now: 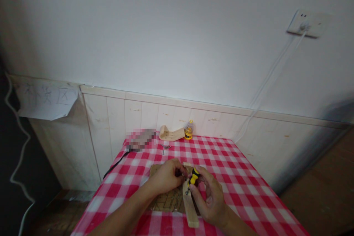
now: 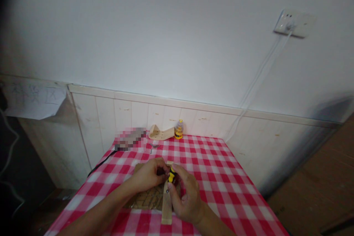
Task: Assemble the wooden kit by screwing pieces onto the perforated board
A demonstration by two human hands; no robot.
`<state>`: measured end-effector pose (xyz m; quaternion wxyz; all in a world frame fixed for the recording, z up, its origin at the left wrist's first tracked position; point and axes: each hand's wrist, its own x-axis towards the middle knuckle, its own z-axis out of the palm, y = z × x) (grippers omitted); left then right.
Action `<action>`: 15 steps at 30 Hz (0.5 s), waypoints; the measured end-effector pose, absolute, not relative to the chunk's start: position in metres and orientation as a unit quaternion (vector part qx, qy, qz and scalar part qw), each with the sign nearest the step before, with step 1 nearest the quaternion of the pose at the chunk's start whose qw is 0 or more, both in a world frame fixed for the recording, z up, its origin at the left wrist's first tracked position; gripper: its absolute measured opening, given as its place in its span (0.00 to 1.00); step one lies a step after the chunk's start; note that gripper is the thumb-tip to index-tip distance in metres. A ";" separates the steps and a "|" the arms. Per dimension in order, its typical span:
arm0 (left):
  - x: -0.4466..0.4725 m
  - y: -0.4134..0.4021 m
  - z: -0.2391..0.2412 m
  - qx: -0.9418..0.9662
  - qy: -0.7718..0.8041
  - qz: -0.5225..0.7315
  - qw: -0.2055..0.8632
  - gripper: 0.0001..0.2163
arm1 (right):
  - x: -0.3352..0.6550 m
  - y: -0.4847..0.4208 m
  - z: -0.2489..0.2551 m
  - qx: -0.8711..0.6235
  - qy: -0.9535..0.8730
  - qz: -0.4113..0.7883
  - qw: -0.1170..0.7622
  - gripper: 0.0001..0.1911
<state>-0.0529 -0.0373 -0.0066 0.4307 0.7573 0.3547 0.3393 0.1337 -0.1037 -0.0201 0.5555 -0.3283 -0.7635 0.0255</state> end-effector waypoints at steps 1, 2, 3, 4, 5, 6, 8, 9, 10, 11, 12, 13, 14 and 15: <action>-0.053 -0.037 -0.007 0.757 0.354 0.337 0.433 0.07 | 0.134 -0.103 -0.020 -0.327 -0.762 0.024 0.558 0.31; -0.052 -0.037 -0.007 0.757 0.353 0.336 0.435 0.07 | 0.134 -0.103 -0.020 -0.326 -0.760 0.023 0.561 0.30; -0.052 -0.037 -0.007 0.757 0.353 0.335 0.437 0.07 | 0.134 -0.103 -0.020 -0.325 -0.760 0.022 0.563 0.30; -0.052 -0.037 -0.007 0.756 0.352 0.334 0.439 0.07 | 0.134 -0.103 -0.020 -0.324 -0.760 0.021 0.563 0.30; -0.051 -0.038 -0.007 0.755 0.351 0.333 0.441 0.07 | 0.133 -0.103 -0.020 -0.324 -0.760 0.021 0.564 0.30; -0.051 -0.038 -0.007 0.754 0.351 0.333 0.443 0.08 | 0.133 -0.103 -0.020 -0.323 -0.761 0.022 0.562 0.31; -0.051 -0.037 -0.008 0.753 0.352 0.331 0.446 0.08 | 0.133 -0.103 -0.019 -0.324 -0.759 0.022 0.564 0.31; -0.051 -0.037 -0.008 0.753 0.353 0.330 0.446 0.08 | 0.133 -0.103 -0.019 -0.324 -0.757 0.022 0.567 0.30; -0.052 -0.037 -0.008 0.754 0.354 0.329 0.445 0.08 | 0.133 -0.103 -0.019 -0.324 -0.755 0.022 0.570 0.30; -0.052 -0.037 -0.008 0.754 0.356 0.328 0.444 0.08 | 0.133 -0.103 -0.019 -0.324 -0.753 0.022 0.572 0.30; -0.052 -0.037 -0.008 0.754 0.357 0.328 0.443 0.08 | 0.133 -0.103 -0.018 -0.323 -0.752 0.022 0.574 0.30; -0.052 -0.037 -0.008 0.754 0.358 0.329 0.442 0.08 | 0.134 -0.103 -0.018 -0.323 -0.752 0.022 0.574 0.30; -0.052 -0.037 -0.008 0.754 0.359 0.330 0.441 0.08 | 0.134 -0.103 -0.017 -0.323 -0.753 0.023 0.573 0.31; -0.052 -0.037 -0.009 0.753 0.360 0.331 0.440 0.08 | 0.134 -0.103 -0.017 -0.321 -0.756 0.024 0.570 0.32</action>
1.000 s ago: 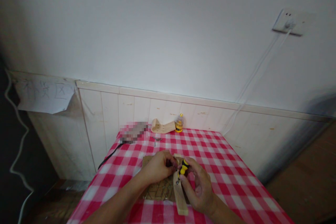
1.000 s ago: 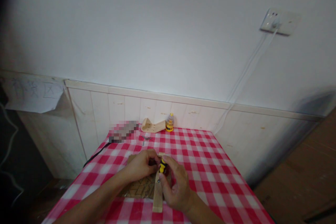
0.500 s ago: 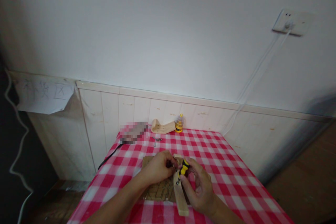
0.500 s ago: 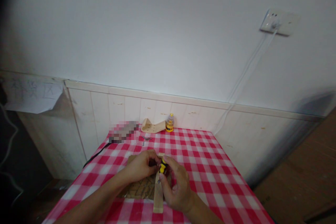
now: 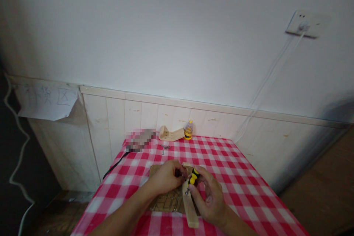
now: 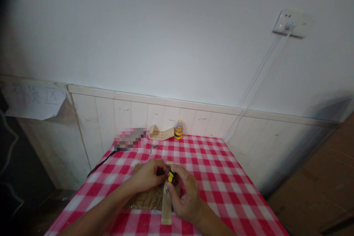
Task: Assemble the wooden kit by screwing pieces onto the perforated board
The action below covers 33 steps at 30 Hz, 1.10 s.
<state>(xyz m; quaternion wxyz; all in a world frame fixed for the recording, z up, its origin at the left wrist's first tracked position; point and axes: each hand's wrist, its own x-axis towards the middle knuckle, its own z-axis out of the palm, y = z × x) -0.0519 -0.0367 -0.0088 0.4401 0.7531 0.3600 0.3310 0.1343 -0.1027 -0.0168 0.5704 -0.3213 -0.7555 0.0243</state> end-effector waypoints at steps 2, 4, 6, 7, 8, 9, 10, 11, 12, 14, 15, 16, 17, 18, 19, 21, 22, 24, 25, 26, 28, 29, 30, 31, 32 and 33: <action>-0.051 -0.037 -0.009 0.751 0.364 0.334 0.439 0.07 | 0.135 -0.103 -0.015 -0.314 -0.765 0.028 0.561 0.34; -0.051 -0.038 -0.009 0.748 0.367 0.335 0.439 0.05 | 0.134 -0.104 -0.013 -0.308 -0.774 0.033 0.553 0.35; -0.050 -0.038 -0.009 0.747 0.367 0.334 0.443 0.05 | 0.134 -0.106 -0.012 -0.305 -0.777 0.036 0.550 0.35; -0.050 -0.039 -0.008 0.746 0.366 0.334 0.445 0.05 | 0.133 -0.107 -0.011 -0.305 -0.776 0.036 0.552 0.35; -0.050 -0.039 -0.008 0.745 0.366 0.333 0.447 0.05 | 0.132 -0.108 -0.011 -0.306 -0.774 0.035 0.553 0.36; -0.050 -0.039 -0.007 0.744 0.367 0.333 0.449 0.05 | 0.132 -0.108 -0.011 -0.308 -0.773 0.034 0.553 0.36; -0.050 -0.039 -0.006 0.742 0.368 0.333 0.450 0.06 | 0.132 -0.109 -0.011 -0.309 -0.772 0.031 0.554 0.35; -0.050 -0.040 -0.006 0.741 0.370 0.332 0.451 0.06 | 0.132 -0.109 -0.011 -0.312 -0.771 0.028 0.555 0.35; -0.050 -0.040 -0.005 0.741 0.371 0.330 0.452 0.06 | 0.132 -0.108 -0.011 -0.315 -0.769 0.026 0.556 0.35; -0.050 -0.040 -0.004 0.742 0.370 0.326 0.453 0.06 | 0.132 -0.108 -0.012 -0.318 -0.765 0.024 0.559 0.33; -0.050 -0.040 -0.004 0.744 0.368 0.324 0.453 0.06 | 0.132 -0.107 -0.012 -0.319 -0.764 0.024 0.560 0.33; -0.050 -0.040 -0.003 0.746 0.367 0.323 0.453 0.06 | 0.133 -0.107 -0.013 -0.320 -0.763 0.024 0.561 0.32; -0.050 -0.040 -0.002 0.747 0.366 0.321 0.452 0.05 | 0.133 -0.106 -0.013 -0.320 -0.763 0.023 0.562 0.31; -0.050 -0.040 -0.002 0.748 0.366 0.320 0.451 0.06 | 0.133 -0.106 -0.014 -0.320 -0.762 0.020 0.562 0.31; -0.050 -0.040 -0.001 0.749 0.366 0.319 0.451 0.06 | 0.133 -0.105 -0.014 -0.319 -0.762 0.017 0.563 0.31; -0.051 -0.040 0.000 0.750 0.366 0.317 0.450 0.07 | 0.133 -0.104 -0.014 -0.318 -0.762 0.012 0.564 0.30; -0.052 -0.041 0.001 0.750 0.367 0.317 0.449 0.07 | 0.132 -0.104 -0.014 -0.317 -0.762 0.011 0.564 0.30; -0.052 -0.041 0.001 0.751 0.367 0.316 0.449 0.07 | 0.132 -0.103 -0.014 -0.316 -0.761 0.014 0.567 0.30; -0.053 -0.040 0.000 0.751 0.367 0.317 0.448 0.07 | 0.132 -0.103 -0.014 -0.316 -0.760 0.016 0.568 0.30; -0.053 -0.040 0.000 0.751 0.366 0.319 0.447 0.07 | 0.132 -0.103 -0.015 -0.315 -0.758 0.020 0.571 0.30; -0.052 -0.040 -0.002 0.752 0.363 0.323 0.446 0.08 | 0.132 -0.103 -0.016 -0.315 -0.754 0.027 0.576 0.29; -0.052 -0.040 -0.002 0.751 0.362 0.326 0.445 0.08 | 0.132 -0.103 -0.017 -0.315 -0.752 0.030 0.579 0.29; -0.051 -0.040 -0.003 0.751 0.362 0.328 0.444 0.09 | 0.132 -0.103 -0.017 -0.316 -0.749 0.034 0.581 0.28; -0.051 -0.040 -0.004 0.751 0.362 0.329 0.444 0.09 | 0.132 -0.104 -0.017 -0.316 -0.747 0.039 0.584 0.28; -0.051 -0.039 -0.005 0.750 0.362 0.331 0.443 0.09 | 0.132 -0.104 -0.017 -0.317 -0.745 0.046 0.585 0.27; -0.051 -0.039 -0.005 0.750 0.363 0.332 0.443 0.09 | 0.132 -0.103 -0.016 -0.317 -0.743 0.057 0.586 0.26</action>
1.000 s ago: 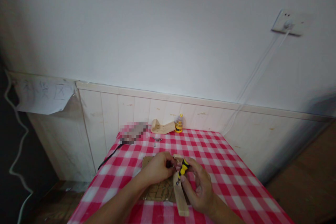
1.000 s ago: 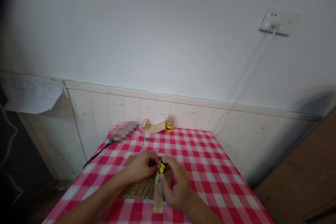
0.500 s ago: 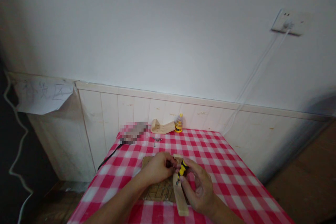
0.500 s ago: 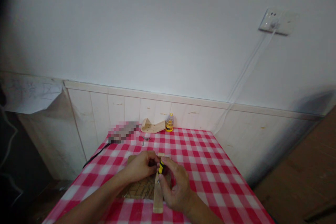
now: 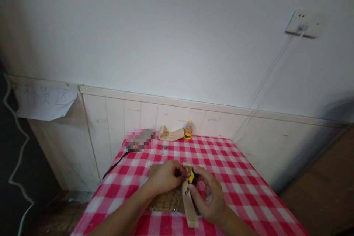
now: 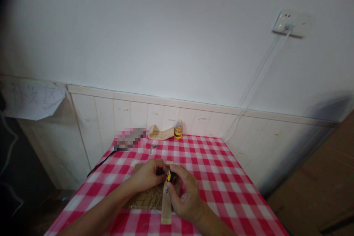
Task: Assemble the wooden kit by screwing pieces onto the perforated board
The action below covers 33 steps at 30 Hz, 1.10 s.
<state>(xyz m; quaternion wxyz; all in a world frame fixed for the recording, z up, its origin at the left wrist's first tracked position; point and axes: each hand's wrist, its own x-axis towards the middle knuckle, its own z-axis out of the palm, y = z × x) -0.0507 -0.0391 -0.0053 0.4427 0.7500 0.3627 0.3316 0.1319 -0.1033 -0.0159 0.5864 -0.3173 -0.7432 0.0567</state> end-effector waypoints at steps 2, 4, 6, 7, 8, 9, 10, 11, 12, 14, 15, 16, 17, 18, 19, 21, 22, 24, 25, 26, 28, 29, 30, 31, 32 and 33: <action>-0.051 -0.038 -0.008 0.750 0.362 0.330 0.444 0.08 | 0.131 -0.101 -0.012 -0.322 -0.731 0.091 0.595 0.25; -0.051 -0.037 -0.011 0.750 0.362 0.328 0.445 0.08 | 0.130 -0.096 -0.006 -0.336 -0.698 0.132 0.618 0.25; -0.050 -0.035 -0.014 0.749 0.364 0.327 0.447 0.09 | 0.128 -0.089 -0.001 -0.355 -0.658 0.155 0.645 0.25; -0.050 -0.034 -0.016 0.748 0.364 0.326 0.448 0.09 | 0.127 -0.086 0.000 -0.362 -0.644 0.158 0.655 0.26; -0.050 -0.034 -0.017 0.748 0.365 0.326 0.449 0.09 | 0.126 -0.083 0.001 -0.365 -0.637 0.158 0.660 0.26; -0.050 -0.034 -0.018 0.747 0.364 0.325 0.452 0.09 | 0.125 -0.081 0.000 -0.366 -0.635 0.156 0.662 0.25; -0.050 -0.034 -0.018 0.746 0.363 0.324 0.454 0.09 | 0.125 -0.080 0.000 -0.365 -0.637 0.155 0.661 0.25; -0.050 -0.034 -0.018 0.746 0.362 0.324 0.456 0.09 | 0.125 -0.080 -0.001 -0.365 -0.640 0.154 0.659 0.25; -0.050 -0.034 -0.018 0.745 0.361 0.325 0.457 0.09 | 0.124 -0.080 -0.002 -0.366 -0.641 0.153 0.657 0.25; -0.050 -0.034 -0.018 0.745 0.359 0.326 0.457 0.09 | 0.124 -0.082 -0.004 -0.373 -0.643 0.146 0.653 0.25; -0.050 -0.035 -0.017 0.745 0.359 0.328 0.456 0.08 | 0.124 -0.082 -0.005 -0.376 -0.645 0.141 0.651 0.25; -0.050 -0.035 -0.017 0.745 0.360 0.329 0.456 0.08 | 0.124 -0.083 -0.005 -0.379 -0.647 0.136 0.648 0.25; -0.050 -0.035 -0.017 0.744 0.360 0.330 0.455 0.09 | 0.124 -0.084 -0.006 -0.380 -0.650 0.130 0.645 0.24; -0.050 -0.035 -0.017 0.744 0.362 0.330 0.455 0.09 | 0.124 -0.084 -0.007 -0.381 -0.654 0.126 0.642 0.24; -0.050 -0.035 -0.016 0.744 0.363 0.329 0.455 0.09 | 0.125 -0.083 -0.007 -0.380 -0.658 0.122 0.639 0.24; -0.050 -0.036 -0.015 0.744 0.365 0.325 0.455 0.09 | 0.126 -0.082 -0.009 -0.378 -0.665 0.115 0.634 0.23; -0.050 -0.036 -0.014 0.745 0.366 0.323 0.455 0.09 | 0.127 -0.082 -0.010 -0.378 -0.669 0.112 0.629 0.24; -0.050 -0.037 -0.012 0.746 0.368 0.320 0.454 0.09 | 0.128 -0.080 -0.011 -0.380 -0.681 0.108 0.616 0.24; -0.050 -0.037 -0.011 0.747 0.369 0.319 0.453 0.09 | 0.129 -0.080 -0.012 -0.379 -0.688 0.106 0.609 0.24; -0.050 -0.037 -0.010 0.747 0.370 0.318 0.452 0.08 | 0.130 -0.079 -0.012 -0.376 -0.695 0.105 0.603 0.24; -0.050 -0.038 -0.008 0.748 0.373 0.317 0.448 0.08 | 0.130 -0.080 -0.011 -0.368 -0.709 0.113 0.591 0.24; -0.050 -0.038 -0.007 0.750 0.374 0.316 0.446 0.08 | 0.130 -0.080 -0.010 -0.364 -0.714 0.121 0.586 0.24; -0.050 -0.038 -0.007 0.751 0.376 0.315 0.443 0.08 | 0.130 -0.081 -0.008 -0.359 -0.718 0.133 0.582 0.24; -0.051 -0.038 -0.007 0.752 0.378 0.314 0.440 0.08 | 0.129 -0.081 -0.006 -0.353 -0.720 0.146 0.580 0.23; -0.051 -0.039 -0.007 0.752 0.380 0.313 0.438 0.08 | 0.128 -0.082 -0.004 -0.348 -0.719 0.158 0.581 0.23; -0.051 -0.039 -0.007 0.753 0.381 0.313 0.436 0.09 | 0.127 -0.082 -0.002 -0.343 -0.716 0.167 0.584 0.22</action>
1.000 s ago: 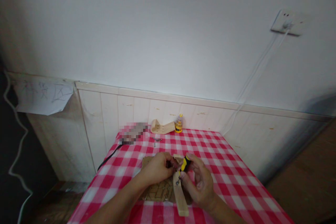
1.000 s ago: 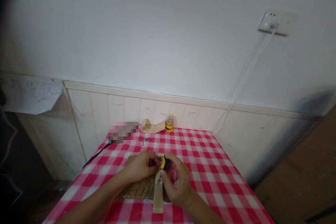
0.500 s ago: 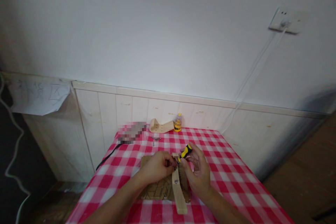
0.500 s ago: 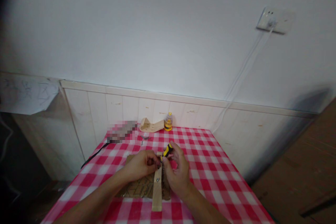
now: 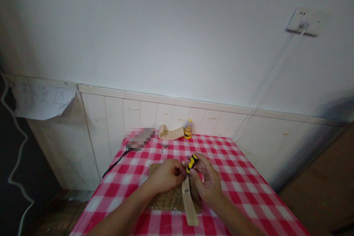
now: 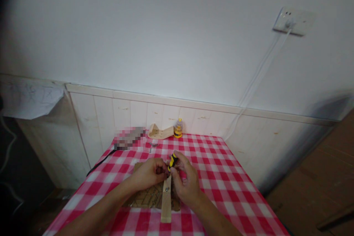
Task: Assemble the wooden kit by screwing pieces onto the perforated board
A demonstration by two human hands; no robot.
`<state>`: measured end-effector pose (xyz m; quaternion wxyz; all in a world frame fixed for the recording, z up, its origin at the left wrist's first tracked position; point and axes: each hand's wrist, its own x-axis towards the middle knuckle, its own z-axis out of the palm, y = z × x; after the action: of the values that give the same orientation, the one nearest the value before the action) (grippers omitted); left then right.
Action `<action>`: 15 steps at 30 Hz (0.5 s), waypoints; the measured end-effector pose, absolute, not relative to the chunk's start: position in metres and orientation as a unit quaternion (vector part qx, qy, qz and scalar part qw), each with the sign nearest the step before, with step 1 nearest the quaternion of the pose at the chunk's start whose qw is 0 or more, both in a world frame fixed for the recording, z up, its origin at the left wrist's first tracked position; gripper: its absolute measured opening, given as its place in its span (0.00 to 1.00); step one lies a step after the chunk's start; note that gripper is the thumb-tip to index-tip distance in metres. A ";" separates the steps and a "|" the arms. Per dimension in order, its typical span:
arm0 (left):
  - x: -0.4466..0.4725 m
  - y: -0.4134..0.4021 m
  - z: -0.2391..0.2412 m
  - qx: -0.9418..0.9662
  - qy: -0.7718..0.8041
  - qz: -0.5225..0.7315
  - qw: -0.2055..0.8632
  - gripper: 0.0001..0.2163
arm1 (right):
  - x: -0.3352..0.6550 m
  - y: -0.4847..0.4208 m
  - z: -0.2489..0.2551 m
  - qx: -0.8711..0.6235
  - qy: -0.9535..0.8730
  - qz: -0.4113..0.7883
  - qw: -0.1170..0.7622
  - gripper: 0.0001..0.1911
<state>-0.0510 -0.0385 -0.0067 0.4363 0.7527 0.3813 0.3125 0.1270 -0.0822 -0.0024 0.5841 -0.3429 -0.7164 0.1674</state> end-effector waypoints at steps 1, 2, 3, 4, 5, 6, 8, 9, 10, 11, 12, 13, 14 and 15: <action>-0.051 -0.039 -0.007 0.753 0.383 0.312 0.435 0.09 | 0.126 -0.082 -0.001 -0.341 -0.712 0.172 0.589 0.22; -0.051 -0.039 -0.007 0.753 0.384 0.312 0.435 0.09 | 0.126 -0.082 0.000 -0.341 -0.708 0.171 0.594 0.22; -0.051 -0.039 -0.007 0.752 0.385 0.312 0.434 0.09 | 0.125 -0.082 0.001 -0.345 -0.704 0.166 0.598 0.22; -0.051 -0.039 -0.007 0.752 0.385 0.312 0.434 0.09 | 0.126 -0.081 0.001 -0.352 -0.701 0.157 0.600 0.22; -0.051 -0.039 -0.007 0.752 0.385 0.312 0.435 0.09 | 0.126 -0.081 0.000 -0.361 -0.699 0.147 0.600 0.23; -0.051 -0.039 -0.007 0.752 0.385 0.312 0.435 0.09 | 0.127 -0.080 -0.001 -0.370 -0.697 0.136 0.599 0.23; -0.051 -0.039 -0.007 0.752 0.383 0.312 0.436 0.08 | 0.128 -0.079 -0.005 -0.383 -0.695 0.116 0.597 0.24; -0.051 -0.039 -0.007 0.753 0.383 0.312 0.435 0.08 | 0.129 -0.078 -0.007 -0.387 -0.695 0.109 0.596 0.24; -0.051 -0.039 -0.007 0.754 0.382 0.312 0.434 0.07 | 0.130 -0.078 -0.009 -0.390 -0.695 0.102 0.596 0.24; -0.051 -0.038 -0.008 0.754 0.382 0.312 0.433 0.07 | 0.130 -0.077 -0.010 -0.391 -0.695 0.097 0.596 0.24; -0.051 -0.038 -0.008 0.755 0.382 0.312 0.432 0.06 | 0.130 -0.077 -0.011 -0.393 -0.694 0.093 0.596 0.23; -0.051 -0.038 -0.009 0.755 0.381 0.311 0.433 0.06 | 0.130 -0.077 -0.011 -0.395 -0.694 0.088 0.595 0.23; -0.050 -0.037 -0.009 0.756 0.380 0.311 0.433 0.06 | 0.130 -0.077 -0.011 -0.397 -0.695 0.083 0.594 0.23; -0.050 -0.037 -0.010 0.756 0.379 0.311 0.434 0.06 | 0.130 -0.077 -0.010 -0.398 -0.696 0.077 0.593 0.23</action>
<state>-0.0505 -0.0371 -0.0096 0.4342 0.7558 0.3789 0.3108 0.1299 -0.0774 -0.0100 0.5928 -0.3976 -0.6961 0.0774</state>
